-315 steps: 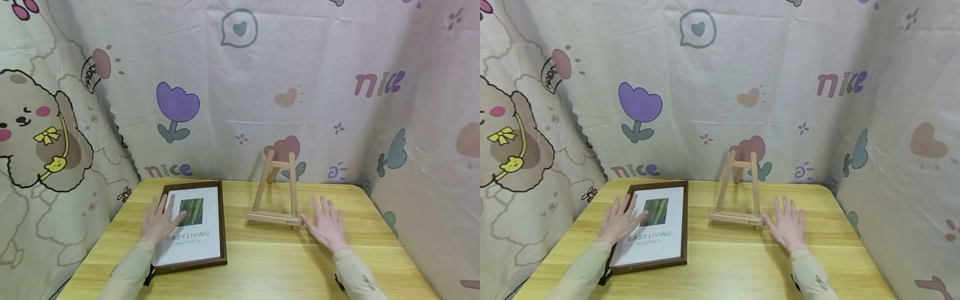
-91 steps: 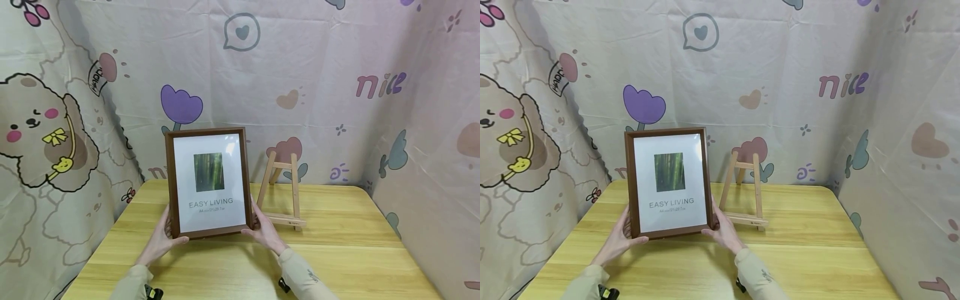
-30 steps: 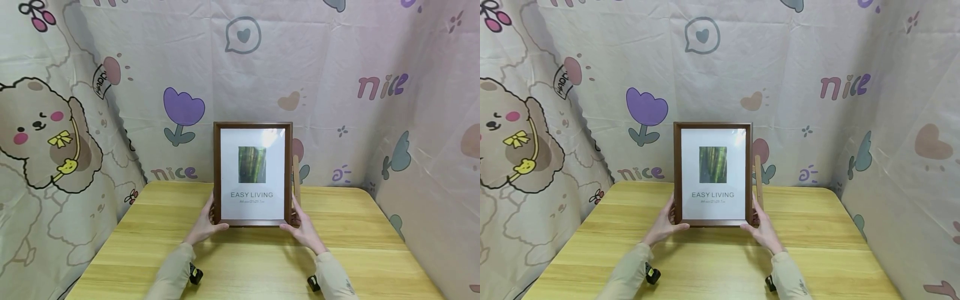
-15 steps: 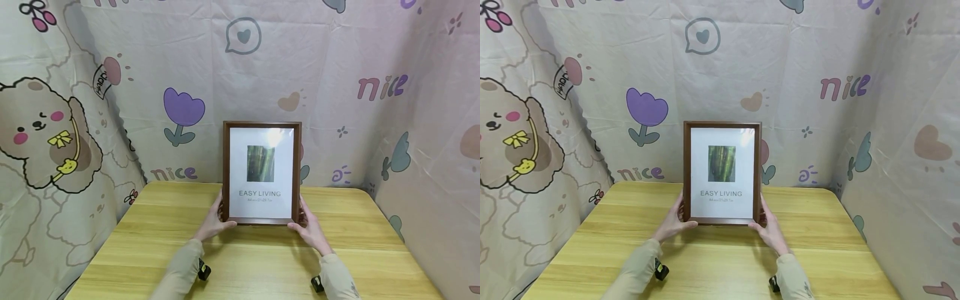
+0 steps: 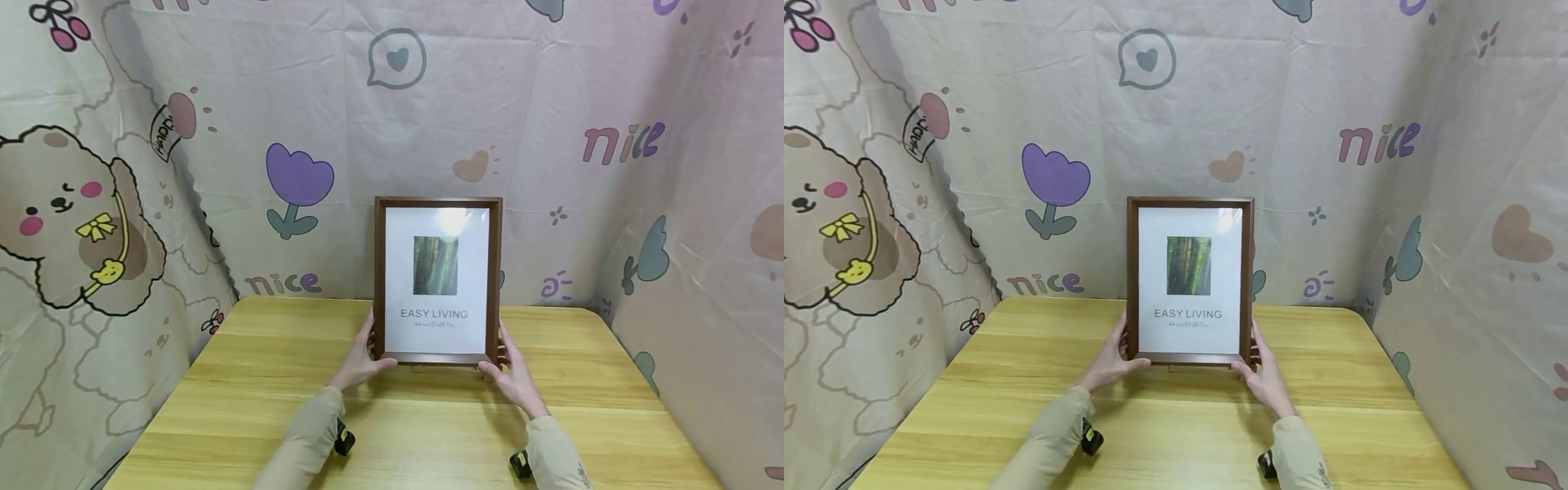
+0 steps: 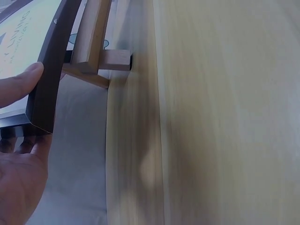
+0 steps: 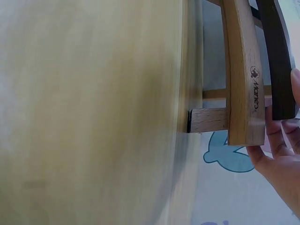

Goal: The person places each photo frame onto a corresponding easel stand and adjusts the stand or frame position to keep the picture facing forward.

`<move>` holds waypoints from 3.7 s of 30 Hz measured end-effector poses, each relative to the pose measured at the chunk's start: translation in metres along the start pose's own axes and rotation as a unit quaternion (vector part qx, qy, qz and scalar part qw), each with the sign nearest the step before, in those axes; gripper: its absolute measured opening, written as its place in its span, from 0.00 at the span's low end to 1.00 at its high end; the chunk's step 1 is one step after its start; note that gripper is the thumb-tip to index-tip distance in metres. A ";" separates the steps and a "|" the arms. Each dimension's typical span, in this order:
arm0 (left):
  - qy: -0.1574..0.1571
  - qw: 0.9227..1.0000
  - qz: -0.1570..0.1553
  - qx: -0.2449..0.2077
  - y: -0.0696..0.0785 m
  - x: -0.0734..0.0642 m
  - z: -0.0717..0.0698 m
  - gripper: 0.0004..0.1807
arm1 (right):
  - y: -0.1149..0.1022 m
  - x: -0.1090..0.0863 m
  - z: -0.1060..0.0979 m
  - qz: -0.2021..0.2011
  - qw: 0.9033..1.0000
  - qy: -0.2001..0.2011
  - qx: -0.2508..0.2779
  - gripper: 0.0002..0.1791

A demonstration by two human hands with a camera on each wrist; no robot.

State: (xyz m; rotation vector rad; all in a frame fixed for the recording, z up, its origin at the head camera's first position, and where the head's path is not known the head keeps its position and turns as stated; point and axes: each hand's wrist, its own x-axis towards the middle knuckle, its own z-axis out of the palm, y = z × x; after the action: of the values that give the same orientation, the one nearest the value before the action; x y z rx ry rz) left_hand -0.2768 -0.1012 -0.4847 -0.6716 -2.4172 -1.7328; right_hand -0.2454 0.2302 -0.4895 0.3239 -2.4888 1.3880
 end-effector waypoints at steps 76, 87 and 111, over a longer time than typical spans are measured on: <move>0.010 0.999 -0.043 -0.012 -0.012 0.025 0.039 0.49 | 0.019 0.000 -0.009 0.134 0.989 0.018 0.058 0.46; 0.008 0.999 -0.047 -0.024 -0.015 0.025 0.043 0.50 | 0.020 0.001 -0.008 0.126 0.991 0.022 0.045 0.47; 0.002 0.999 -0.049 0.009 -0.023 0.023 0.046 0.42 | 0.017 0.001 -0.005 0.128 0.990 0.043 0.038 0.45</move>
State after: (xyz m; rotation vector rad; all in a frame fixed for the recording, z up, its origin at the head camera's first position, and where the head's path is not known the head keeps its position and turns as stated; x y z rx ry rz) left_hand -0.2991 -0.0581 -0.5140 -0.5558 -2.5004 -1.7445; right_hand -0.2511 0.2435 -0.5000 -0.0443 -2.4779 1.5605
